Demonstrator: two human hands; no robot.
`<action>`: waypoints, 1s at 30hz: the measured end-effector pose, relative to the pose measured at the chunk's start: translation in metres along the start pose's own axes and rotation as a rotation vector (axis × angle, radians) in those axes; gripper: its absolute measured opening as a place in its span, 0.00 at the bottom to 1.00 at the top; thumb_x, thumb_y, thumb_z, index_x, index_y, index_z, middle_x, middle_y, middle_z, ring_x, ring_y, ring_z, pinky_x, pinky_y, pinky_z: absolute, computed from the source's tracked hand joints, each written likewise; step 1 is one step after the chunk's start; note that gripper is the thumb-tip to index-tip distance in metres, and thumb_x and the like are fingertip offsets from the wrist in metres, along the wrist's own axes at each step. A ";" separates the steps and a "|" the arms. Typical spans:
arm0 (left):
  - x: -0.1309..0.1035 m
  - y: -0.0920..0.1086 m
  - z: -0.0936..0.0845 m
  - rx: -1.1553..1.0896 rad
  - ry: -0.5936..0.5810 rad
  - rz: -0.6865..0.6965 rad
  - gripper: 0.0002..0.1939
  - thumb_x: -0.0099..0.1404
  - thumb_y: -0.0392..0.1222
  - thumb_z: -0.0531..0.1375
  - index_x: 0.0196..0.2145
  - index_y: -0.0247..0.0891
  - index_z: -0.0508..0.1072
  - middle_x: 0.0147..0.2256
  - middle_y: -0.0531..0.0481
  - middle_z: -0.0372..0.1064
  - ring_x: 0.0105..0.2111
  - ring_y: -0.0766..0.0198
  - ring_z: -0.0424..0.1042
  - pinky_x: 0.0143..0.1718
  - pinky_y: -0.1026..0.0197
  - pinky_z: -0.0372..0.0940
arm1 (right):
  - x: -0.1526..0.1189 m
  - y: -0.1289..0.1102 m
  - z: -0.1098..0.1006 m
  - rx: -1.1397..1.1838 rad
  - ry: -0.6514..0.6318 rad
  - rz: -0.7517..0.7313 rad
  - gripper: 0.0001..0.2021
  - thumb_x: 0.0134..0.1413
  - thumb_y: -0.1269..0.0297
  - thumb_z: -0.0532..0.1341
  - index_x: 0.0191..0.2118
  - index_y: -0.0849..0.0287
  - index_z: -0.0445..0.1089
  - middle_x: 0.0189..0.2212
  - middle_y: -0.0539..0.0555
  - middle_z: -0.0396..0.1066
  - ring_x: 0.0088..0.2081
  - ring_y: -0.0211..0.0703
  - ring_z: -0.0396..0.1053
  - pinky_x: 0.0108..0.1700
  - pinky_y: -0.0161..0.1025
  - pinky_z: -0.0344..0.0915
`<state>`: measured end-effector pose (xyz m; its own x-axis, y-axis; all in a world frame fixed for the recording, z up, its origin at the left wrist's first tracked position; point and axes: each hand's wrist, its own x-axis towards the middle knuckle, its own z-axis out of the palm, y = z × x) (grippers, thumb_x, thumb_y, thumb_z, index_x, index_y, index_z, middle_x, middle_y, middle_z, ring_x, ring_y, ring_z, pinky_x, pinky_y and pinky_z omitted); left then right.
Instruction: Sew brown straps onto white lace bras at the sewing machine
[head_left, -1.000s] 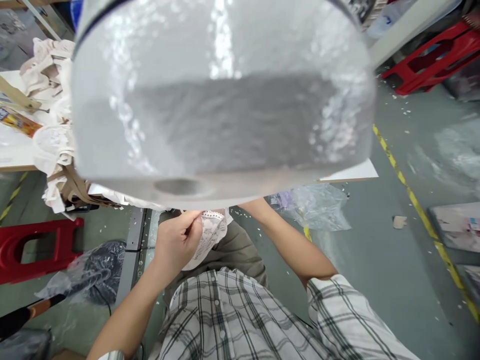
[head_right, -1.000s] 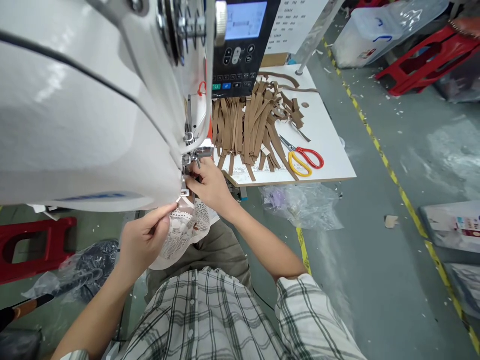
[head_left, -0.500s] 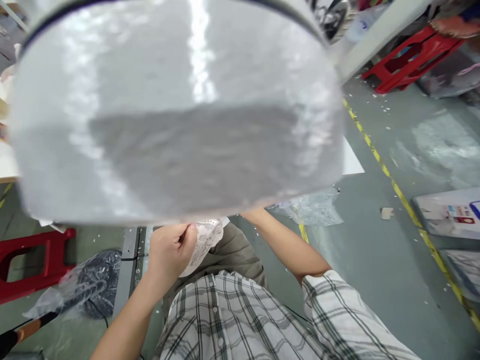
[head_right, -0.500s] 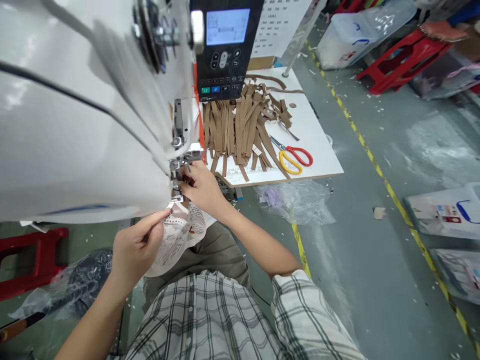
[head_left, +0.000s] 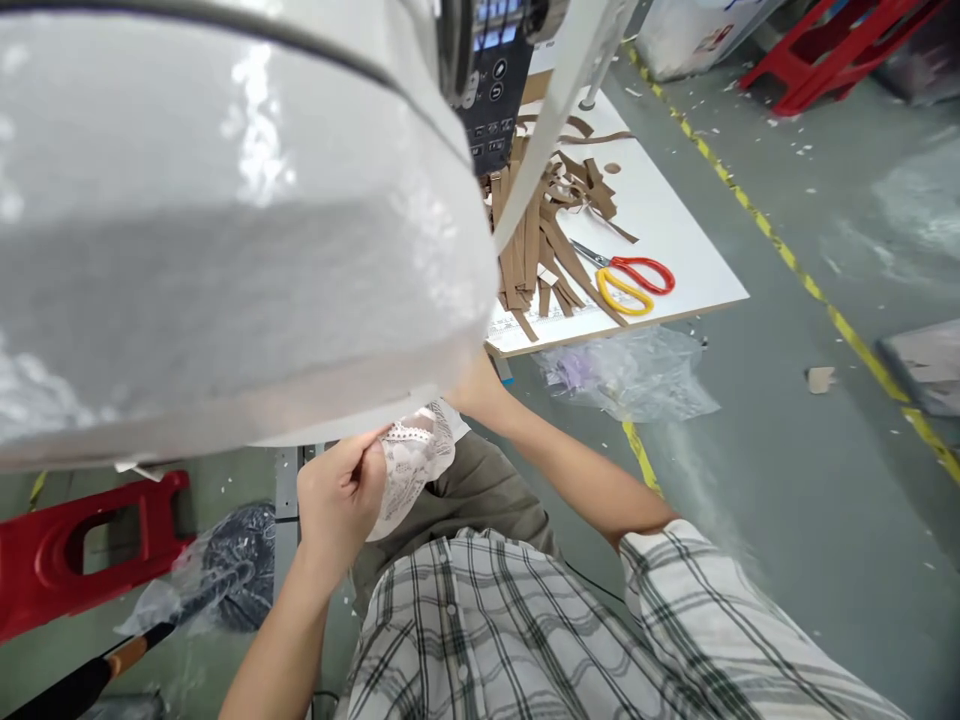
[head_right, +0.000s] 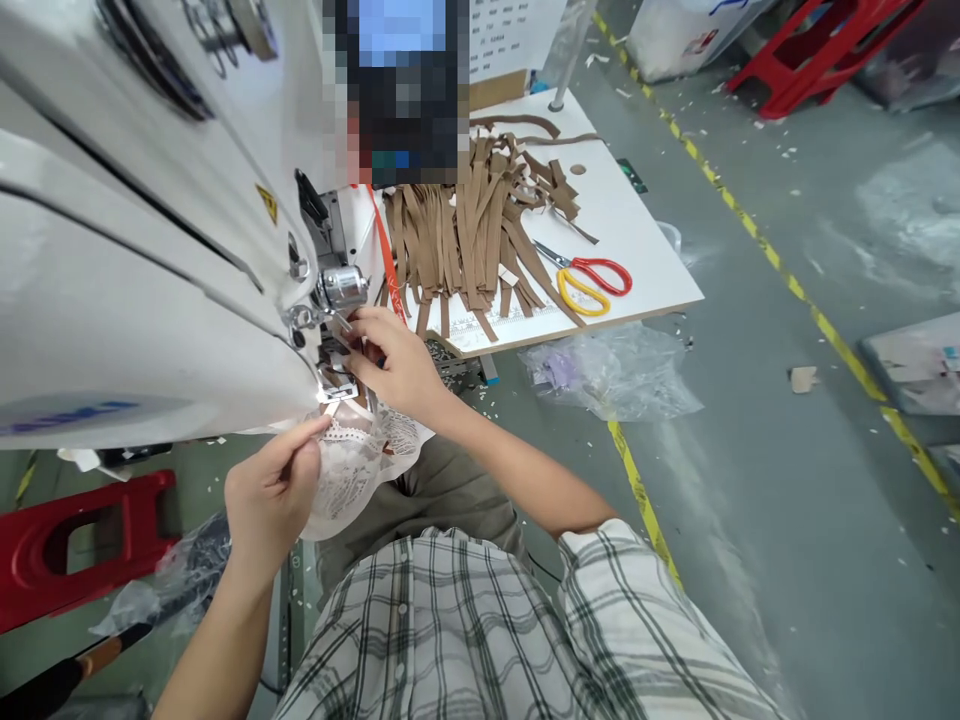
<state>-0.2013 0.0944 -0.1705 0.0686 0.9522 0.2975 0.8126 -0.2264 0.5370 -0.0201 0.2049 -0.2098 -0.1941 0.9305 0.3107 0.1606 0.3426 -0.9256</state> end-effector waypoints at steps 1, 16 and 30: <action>0.000 0.000 0.000 -0.002 0.004 0.004 0.14 0.67 0.34 0.56 0.41 0.41 0.83 0.22 0.55 0.75 0.18 0.71 0.67 0.22 0.68 0.58 | -0.004 0.002 0.000 0.025 0.036 0.004 0.09 0.61 0.57 0.60 0.42 0.55 0.71 0.56 0.58 0.66 0.46 0.47 0.71 0.49 0.45 0.70; -0.003 -0.002 -0.001 0.008 0.036 -0.072 0.15 0.67 0.35 0.57 0.43 0.42 0.83 0.36 0.51 0.81 0.27 0.68 0.76 0.26 0.69 0.64 | -0.050 0.021 -0.007 0.266 0.095 0.136 0.12 0.63 0.50 0.60 0.42 0.54 0.69 0.42 0.55 0.65 0.39 0.42 0.66 0.43 0.41 0.65; -0.002 -0.005 -0.002 -0.014 0.050 -0.074 0.14 0.68 0.37 0.56 0.42 0.41 0.83 0.37 0.50 0.81 0.30 0.66 0.77 0.29 0.68 0.67 | -0.056 0.014 -0.003 0.331 0.027 0.167 0.12 0.63 0.51 0.61 0.42 0.54 0.69 0.41 0.54 0.65 0.38 0.41 0.66 0.43 0.41 0.66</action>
<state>-0.2067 0.0930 -0.1727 -0.0208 0.9550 0.2957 0.8064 -0.1588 0.5697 -0.0037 0.1577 -0.2394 -0.1658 0.9745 0.1513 -0.1343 0.1296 -0.9824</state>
